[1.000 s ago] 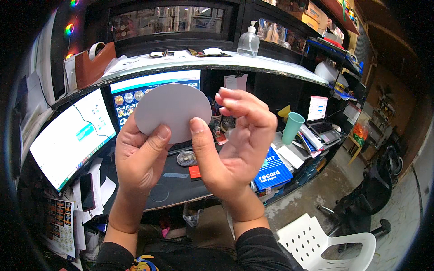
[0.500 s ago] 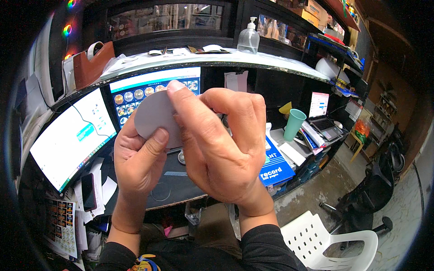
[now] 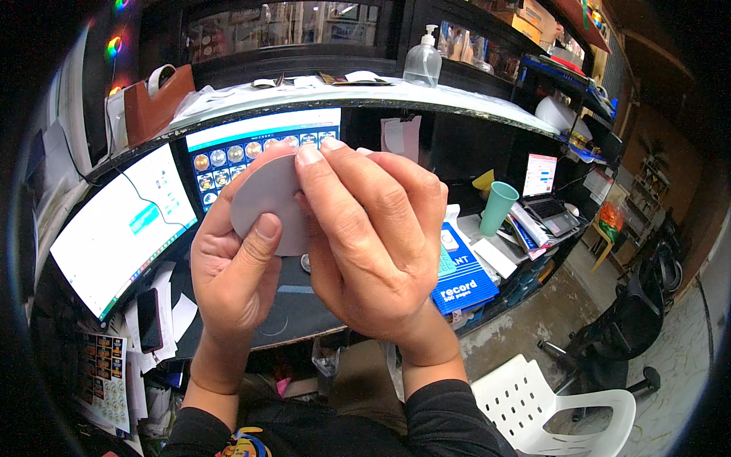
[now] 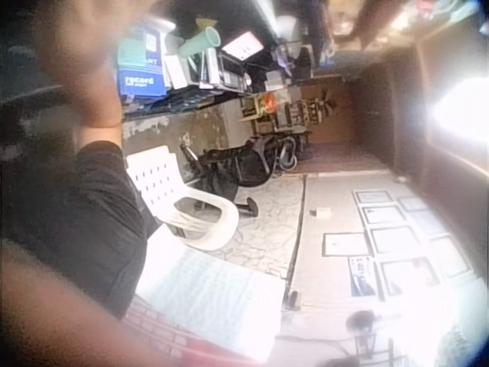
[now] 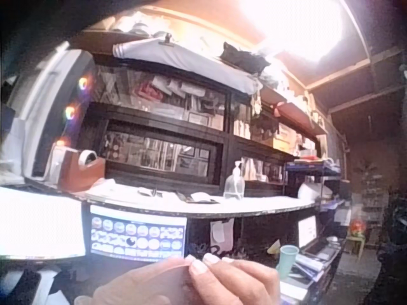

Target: The person assembles round medals by placing a white circular backing onto a medal, smoothing it with a red plastic card, and attaching a ribbon. The person repeats this process for several medals, handling each one individually and inspecting the backing before assembly.

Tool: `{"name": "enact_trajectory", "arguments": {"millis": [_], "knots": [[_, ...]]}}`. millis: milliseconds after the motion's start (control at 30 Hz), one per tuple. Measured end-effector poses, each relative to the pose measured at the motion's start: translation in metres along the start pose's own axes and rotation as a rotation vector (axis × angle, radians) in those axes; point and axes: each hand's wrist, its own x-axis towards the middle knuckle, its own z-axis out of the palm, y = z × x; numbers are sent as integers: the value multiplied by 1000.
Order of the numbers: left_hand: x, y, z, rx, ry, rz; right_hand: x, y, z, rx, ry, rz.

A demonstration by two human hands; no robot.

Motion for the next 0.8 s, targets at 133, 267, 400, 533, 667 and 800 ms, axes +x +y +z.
{"name": "enact_trajectory", "arguments": {"millis": [133,267,400,533,667,800], "knots": [[-4,-2,-3,3,23,-24,-3,-2,4,-20,-16,0],[-7,-8,-6,-3,59,-49,-10,-4,10,-10,2,50],[-13,-17,-10,-52,89,-77,-21,-3,20,56,-29,23],[-22,-29,-20,-34,97,-100,-39,-3,34,176,-87,72],[-48,-51,-34,-102,153,-192,-67,-6,38,383,-222,197],[-101,-69,-61,-64,163,-444,-114,-21,36,530,-449,457]]}}
